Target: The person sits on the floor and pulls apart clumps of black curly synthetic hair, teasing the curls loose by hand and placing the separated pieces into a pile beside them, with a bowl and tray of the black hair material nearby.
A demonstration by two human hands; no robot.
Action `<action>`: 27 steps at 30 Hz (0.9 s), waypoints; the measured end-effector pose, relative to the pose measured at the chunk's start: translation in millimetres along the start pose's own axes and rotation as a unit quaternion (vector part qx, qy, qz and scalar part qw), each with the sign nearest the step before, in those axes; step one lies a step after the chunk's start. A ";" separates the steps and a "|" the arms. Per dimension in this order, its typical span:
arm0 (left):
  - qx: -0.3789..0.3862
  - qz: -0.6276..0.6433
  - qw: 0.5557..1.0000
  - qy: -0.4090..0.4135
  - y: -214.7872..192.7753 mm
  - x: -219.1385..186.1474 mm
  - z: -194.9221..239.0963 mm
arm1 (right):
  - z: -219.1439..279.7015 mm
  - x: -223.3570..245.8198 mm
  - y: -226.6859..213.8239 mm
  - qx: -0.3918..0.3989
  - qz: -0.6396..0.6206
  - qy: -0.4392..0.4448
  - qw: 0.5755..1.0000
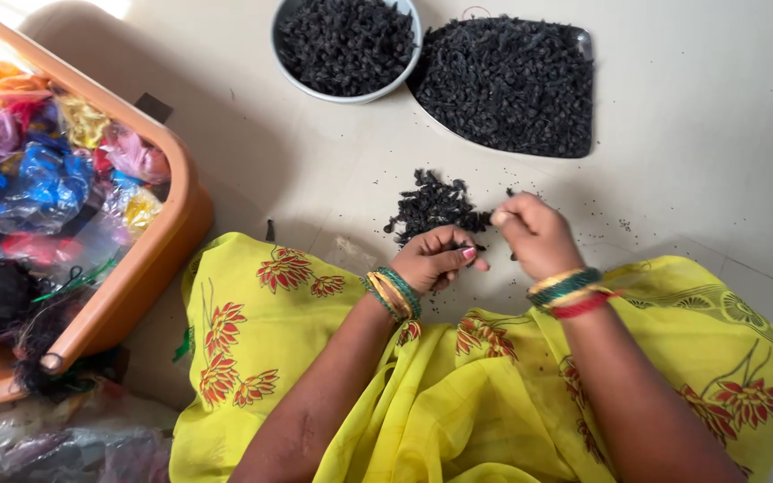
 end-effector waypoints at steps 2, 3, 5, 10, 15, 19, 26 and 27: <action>-0.012 -0.034 0.999 0.020 -5.7 -3.3 1.1 | 5.7 -14.1 -6.3 0.063 -0.154 0.037 0.985; -0.022 -0.067 0.997 0.038 -8.3 -6.0 1.1 | 10.7 -21.1 -4.7 0.121 -0.303 0.075 0.942; -0.033 -0.037 0.997 0.064 -11.9 -9.3 1.9 | 18.8 13.0 -16.1 0.133 -0.362 0.046 0.921; -0.059 0.093 0.986 0.123 -31.2 -11.9 -1.2 | 28.6 42.0 -20.7 0.158 -0.067 -0.233 0.957; -0.093 0.194 0.967 0.136 -38.4 -18.2 6.0 | 72.7 6.5 24.8 0.523 -0.427 -0.127 0.727; -0.070 0.178 0.972 0.133 -29.4 -23.5 6.2 | 46.0 76.4 42.7 0.305 -0.597 0.045 0.741; -0.106 0.126 0.982 0.098 -47.4 -2.2 -2.0 | 36.8 37.7 73.3 0.262 -0.278 0.055 0.923; -0.119 0.160 0.975 0.101 -53.0 2.1 -2.0 | 35.3 37.4 73.1 0.252 -0.217 0.001 0.943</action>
Point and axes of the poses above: each hand's wrist, its own z-axis away from the middle knuckle, its own y-axis out of the palm, x = y × z, the point moved 9 cm from there along -z, towards the middle knuckle, and after that the axes turned 3 degrees about y, right-handed, at the moved point
